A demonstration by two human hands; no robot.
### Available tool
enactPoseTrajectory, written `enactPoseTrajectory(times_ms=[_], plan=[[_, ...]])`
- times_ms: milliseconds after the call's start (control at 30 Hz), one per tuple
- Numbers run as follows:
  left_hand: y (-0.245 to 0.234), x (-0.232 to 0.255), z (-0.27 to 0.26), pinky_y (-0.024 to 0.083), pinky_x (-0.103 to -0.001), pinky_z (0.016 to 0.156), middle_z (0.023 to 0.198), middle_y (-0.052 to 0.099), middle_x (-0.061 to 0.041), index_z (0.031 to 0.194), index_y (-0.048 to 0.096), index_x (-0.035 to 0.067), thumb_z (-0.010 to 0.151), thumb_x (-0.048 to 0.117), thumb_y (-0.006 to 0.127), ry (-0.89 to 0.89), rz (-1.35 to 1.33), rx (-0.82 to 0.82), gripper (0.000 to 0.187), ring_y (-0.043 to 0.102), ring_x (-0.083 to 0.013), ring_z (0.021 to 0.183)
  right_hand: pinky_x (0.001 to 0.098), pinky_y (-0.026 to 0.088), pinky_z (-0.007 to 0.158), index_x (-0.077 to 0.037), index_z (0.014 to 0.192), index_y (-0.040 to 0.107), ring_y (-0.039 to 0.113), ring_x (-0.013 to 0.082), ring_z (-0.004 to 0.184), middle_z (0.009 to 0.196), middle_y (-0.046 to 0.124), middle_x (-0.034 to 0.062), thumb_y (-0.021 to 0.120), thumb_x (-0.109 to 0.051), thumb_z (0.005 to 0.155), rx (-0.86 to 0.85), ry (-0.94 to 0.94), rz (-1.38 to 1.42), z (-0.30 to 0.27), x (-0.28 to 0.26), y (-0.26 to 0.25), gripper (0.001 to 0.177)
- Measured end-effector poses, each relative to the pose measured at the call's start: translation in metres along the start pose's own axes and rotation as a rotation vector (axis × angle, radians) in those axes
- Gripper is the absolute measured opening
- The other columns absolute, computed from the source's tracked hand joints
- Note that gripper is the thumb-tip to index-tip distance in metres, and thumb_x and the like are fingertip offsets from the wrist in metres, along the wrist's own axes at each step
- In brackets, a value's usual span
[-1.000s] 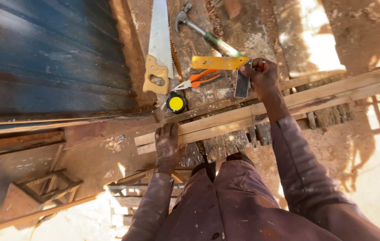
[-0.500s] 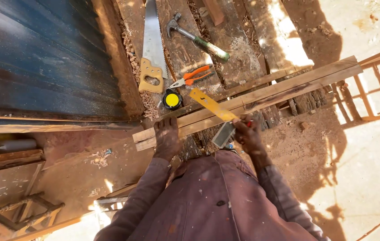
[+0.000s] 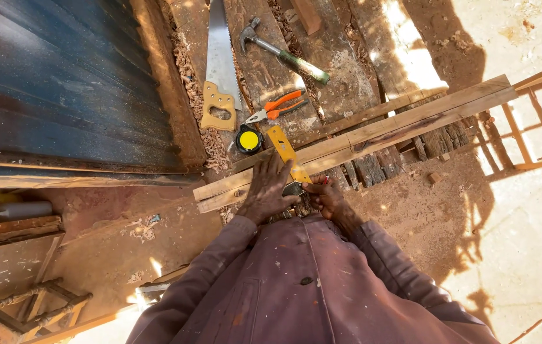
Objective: Measuring a wooden board with a tape measure and marking it with a square and pencil for cutting.
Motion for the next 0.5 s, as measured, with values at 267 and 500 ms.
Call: enactPoseTrajectory(times_ms=[267, 500], plan=[[0.039, -0.01, 0.001, 0.023, -0.067, 0.114, 0.157, 0.033, -0.035, 0.156, 0.043, 0.008, 0.079, 0.05, 0.081, 0.047, -0.048, -0.101, 0.095, 0.033, -0.0503, 0.146, 0.0191, 0.03, 0.028, -0.001, 0.087, 0.063, 0.042, 0.007, 0.036, 0.053, 0.048, 0.0042, 0.08, 0.001, 0.083, -0.018, 0.116, -0.044, 0.005, 0.015, -0.007, 0.018], [0.05, -0.017, 0.003, 0.019, -0.068, 0.117, 0.163, 0.026, -0.033, 0.159, 0.039, 0.01, 0.079, 0.045, 0.081, 0.015, -0.055, -0.142, 0.097, 0.027, -0.0489, 0.15, 0.0193, 0.029, 0.028, -0.003, 0.086, 0.065, 0.041, 0.0077, 0.035, 0.052, 0.049, 0.0045, 0.082, -0.001, 0.083, -0.051, 0.14, -0.083, 0.007, 0.015, -0.004, 0.017]])
Point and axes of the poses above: each hand's wrist, its own z-axis towards the middle knuckle, its own y-axis out of the palm, x = y × z, the point moved 10 cm from there along z, towards the middle knuckle
